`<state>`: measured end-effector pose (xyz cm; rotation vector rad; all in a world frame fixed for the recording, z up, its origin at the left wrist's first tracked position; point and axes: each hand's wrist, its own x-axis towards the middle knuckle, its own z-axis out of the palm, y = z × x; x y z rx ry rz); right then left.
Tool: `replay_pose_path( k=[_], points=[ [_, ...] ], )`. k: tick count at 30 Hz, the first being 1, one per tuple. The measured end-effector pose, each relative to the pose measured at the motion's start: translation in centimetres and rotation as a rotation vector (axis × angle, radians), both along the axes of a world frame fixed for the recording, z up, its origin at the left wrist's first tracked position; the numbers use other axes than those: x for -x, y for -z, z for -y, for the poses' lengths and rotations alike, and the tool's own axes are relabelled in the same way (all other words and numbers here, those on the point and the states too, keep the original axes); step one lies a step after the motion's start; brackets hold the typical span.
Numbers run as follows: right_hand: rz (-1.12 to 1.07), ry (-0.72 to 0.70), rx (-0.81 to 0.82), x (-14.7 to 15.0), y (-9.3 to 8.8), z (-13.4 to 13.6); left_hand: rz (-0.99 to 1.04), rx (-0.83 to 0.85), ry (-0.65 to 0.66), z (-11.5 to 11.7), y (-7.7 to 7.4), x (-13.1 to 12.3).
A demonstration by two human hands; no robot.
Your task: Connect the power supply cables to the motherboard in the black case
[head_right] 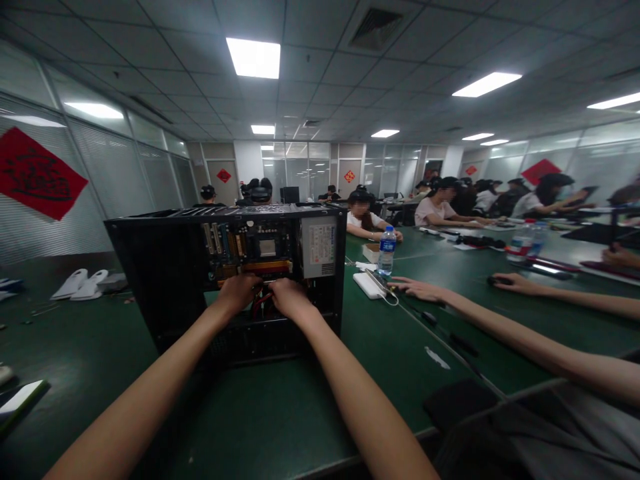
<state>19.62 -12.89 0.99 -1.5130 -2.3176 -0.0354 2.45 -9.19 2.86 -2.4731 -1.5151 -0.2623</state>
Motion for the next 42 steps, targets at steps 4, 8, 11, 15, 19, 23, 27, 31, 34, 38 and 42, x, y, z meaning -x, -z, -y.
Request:
replay_pose_path(
  k=[4,8,11,15,19,23,27,31,34,38,42],
  points=[
    [-0.004,0.01,-0.042,0.1,0.2,-0.1,-0.017,-0.012,-0.022,0.1,-0.1,-0.2],
    [0.061,-0.013,-0.202,0.1,0.1,-0.6,-0.039,-0.03,-0.039,0.4,-0.3,-0.3],
    [0.205,-0.042,-0.309,0.1,-0.2,-1.5,-0.049,-0.043,-0.049,0.5,-0.4,-0.4],
    [0.341,-0.137,-0.264,0.1,-0.5,-2.7,-0.054,-0.053,-0.053,0.6,-0.4,-0.3],
    [0.259,-0.16,-0.232,0.0,-0.1,-3.4,-0.048,-0.06,-0.037,0.4,-0.3,-0.2],
    [0.194,-0.116,-0.218,-0.1,0.4,-3.9,-0.036,-0.057,-0.03,0.2,0.0,-0.2],
    [0.31,-0.131,-0.266,-0.1,0.5,-4.5,-0.032,-0.051,-0.038,0.0,0.1,-0.3],
    [0.464,-0.191,-0.312,-0.5,0.6,-5.4,-0.039,-0.049,-0.038,-0.1,0.0,-0.3],
    [0.481,-0.208,-0.337,-0.8,0.9,-5.8,-0.037,-0.054,-0.031,0.0,-0.1,-0.3],
    [0.468,-0.186,-0.365,-0.8,0.8,-5.7,-0.019,-0.064,-0.027,0.0,0.2,-0.2],
    [0.465,-0.179,-0.36,-0.6,0.5,-5.4,0.011,-0.064,-0.036,0.1,0.2,-0.4]
  ],
)
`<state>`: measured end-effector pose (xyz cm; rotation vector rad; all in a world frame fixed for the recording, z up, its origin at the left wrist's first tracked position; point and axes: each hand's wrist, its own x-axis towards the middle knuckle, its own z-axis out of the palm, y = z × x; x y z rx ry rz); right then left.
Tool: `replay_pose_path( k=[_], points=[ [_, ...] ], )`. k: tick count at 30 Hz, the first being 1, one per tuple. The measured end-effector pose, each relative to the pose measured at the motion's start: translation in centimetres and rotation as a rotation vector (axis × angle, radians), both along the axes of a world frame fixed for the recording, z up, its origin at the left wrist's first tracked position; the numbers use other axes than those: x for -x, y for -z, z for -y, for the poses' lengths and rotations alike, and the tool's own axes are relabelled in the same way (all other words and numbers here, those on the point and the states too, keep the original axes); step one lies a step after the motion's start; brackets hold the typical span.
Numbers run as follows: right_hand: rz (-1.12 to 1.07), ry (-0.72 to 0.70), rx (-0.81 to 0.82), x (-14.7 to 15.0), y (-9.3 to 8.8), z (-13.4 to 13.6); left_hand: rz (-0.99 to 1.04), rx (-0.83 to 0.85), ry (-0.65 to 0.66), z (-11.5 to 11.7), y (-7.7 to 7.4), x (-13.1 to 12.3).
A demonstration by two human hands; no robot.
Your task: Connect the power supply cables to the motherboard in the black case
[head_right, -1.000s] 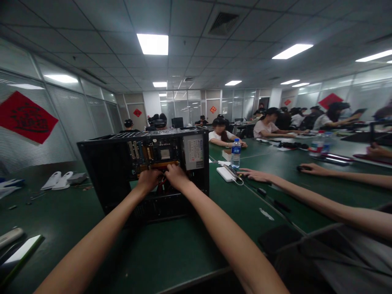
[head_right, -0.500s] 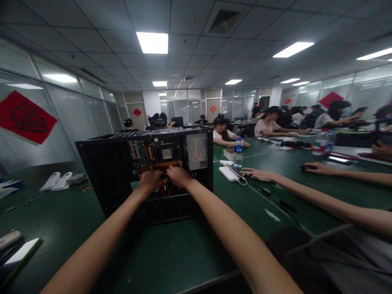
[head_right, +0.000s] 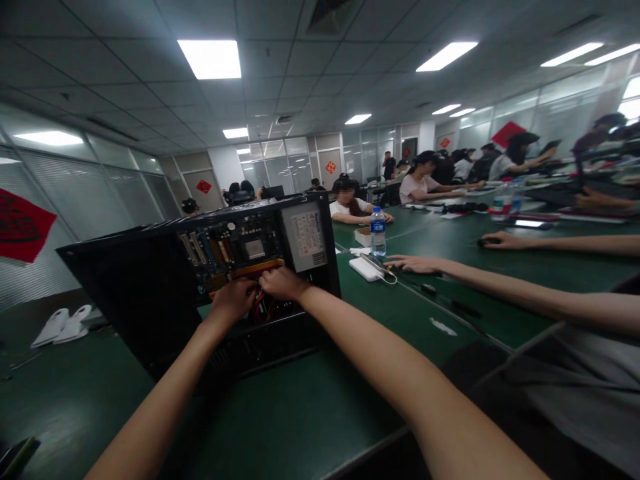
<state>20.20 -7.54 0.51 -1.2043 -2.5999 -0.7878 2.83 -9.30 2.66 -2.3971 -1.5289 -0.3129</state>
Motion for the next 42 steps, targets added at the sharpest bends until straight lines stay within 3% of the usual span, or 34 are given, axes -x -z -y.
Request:
replay_pose_path(
  k=[17,27,42],
  points=[
    [-0.383,0.119,0.275,-0.5,-0.1,1.5,-0.005,0.055,-0.001,0.0,-0.4,0.1],
    [-0.42,0.213,0.277,-0.1,-0.8,2.3,-0.028,0.114,0.021,0.5,-0.7,0.2],
    [-0.481,0.195,0.3,-0.2,-1.0,2.1,-0.078,0.091,0.017,0.6,-0.7,-0.1]
  ],
)
